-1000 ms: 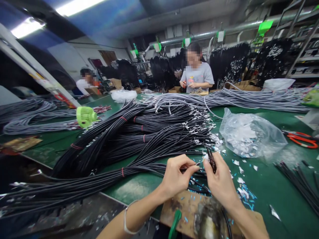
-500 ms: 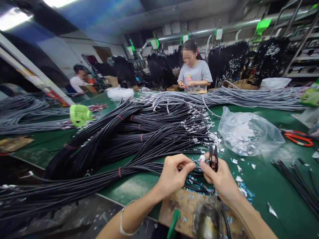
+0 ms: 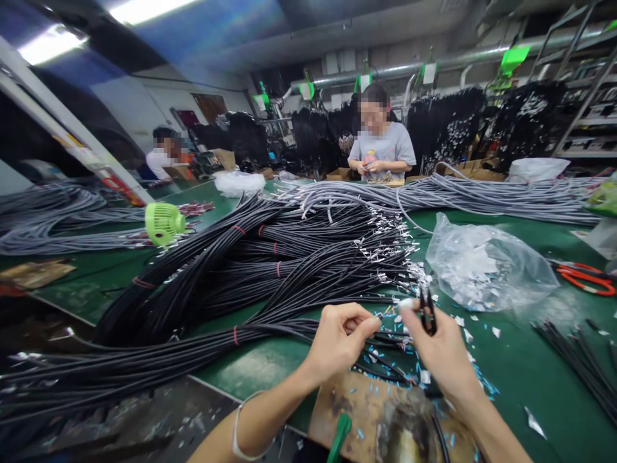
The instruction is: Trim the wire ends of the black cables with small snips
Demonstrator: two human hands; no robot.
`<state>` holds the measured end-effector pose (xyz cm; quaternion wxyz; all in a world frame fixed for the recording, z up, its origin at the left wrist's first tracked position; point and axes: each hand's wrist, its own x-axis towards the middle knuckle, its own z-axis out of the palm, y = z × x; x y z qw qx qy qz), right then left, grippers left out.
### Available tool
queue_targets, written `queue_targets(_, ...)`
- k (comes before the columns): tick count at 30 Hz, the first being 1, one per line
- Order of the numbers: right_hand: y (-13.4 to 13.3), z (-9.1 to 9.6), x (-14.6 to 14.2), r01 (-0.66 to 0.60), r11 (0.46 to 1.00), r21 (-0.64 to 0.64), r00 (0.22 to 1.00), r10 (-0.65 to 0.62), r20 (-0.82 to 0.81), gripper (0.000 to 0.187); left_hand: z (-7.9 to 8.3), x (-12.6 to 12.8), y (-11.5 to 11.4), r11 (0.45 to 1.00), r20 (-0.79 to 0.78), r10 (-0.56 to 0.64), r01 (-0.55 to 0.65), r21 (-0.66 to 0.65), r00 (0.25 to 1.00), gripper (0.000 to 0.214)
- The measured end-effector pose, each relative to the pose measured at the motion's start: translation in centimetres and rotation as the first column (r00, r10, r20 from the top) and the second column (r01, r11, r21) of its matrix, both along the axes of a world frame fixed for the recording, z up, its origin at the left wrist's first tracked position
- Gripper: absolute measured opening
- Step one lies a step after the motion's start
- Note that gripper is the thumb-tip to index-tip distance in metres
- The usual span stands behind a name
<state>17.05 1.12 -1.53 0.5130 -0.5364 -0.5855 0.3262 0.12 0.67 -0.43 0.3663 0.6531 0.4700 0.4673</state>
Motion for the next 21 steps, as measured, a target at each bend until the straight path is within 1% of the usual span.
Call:
queue_targets(3, -0.2, 0.2, -0.7, -0.102, 0.989, -0.110, 0.991, 0.091, -0.103, 0.031, 0.1, 0.0, -0.1, 1.000, -0.019, -0.023, 0.024, 0.015, 1.000, 0.022)
queue_targets(6, 0.0, -0.3, -1.1, -0.161, 0.973, -0.168, 0.969, 0.123, -0.214, 0.035, 0.2, 0.0, -0.2, 0.999, -0.040, -0.037, 0.038, 0.032, 0.999, 0.021)
queue_targets(11, -0.1, -0.9, -1.3, -0.203, 0.962, -0.184, 0.955, 0.153, -0.255, 0.038, 0.2, 0.0, -0.1, 0.999, -0.032, -0.041, 0.042, 0.023, 0.999, 0.022)
queue_targets(15, -0.4, -0.6, -1.2, -0.237, 0.956, -0.174, 0.948, 0.189, -0.255, 0.038, 0.1, 0.0, 0.1, 0.997, -0.002, -0.077, 0.077, -0.017, 0.997, 0.026)
queue_targets(17, -0.3, -0.4, -1.0, -0.198, 0.970, -0.141, 0.961, 0.164, -0.224, 0.034, 0.0, 0.2, 0.0, 0.998, -0.023, -0.055, 0.056, 0.011, 0.998, 0.024)
queue_targets(19, -0.2, -0.2, -0.9, -0.104, 0.993, -0.063, 0.986, 0.094, -0.137, 0.029, -0.1, 0.3, -0.1, 0.998, -0.061, -0.009, 0.013, 0.064, 0.998, 0.020)
queue_targets(21, -0.3, -0.1, -1.0, -0.051, 0.999, 0.004, 0.997, 0.052, -0.050, 0.027, -0.3, 0.4, -0.1, 0.996, -0.074, 0.018, -0.012, 0.084, 0.997, 0.020)
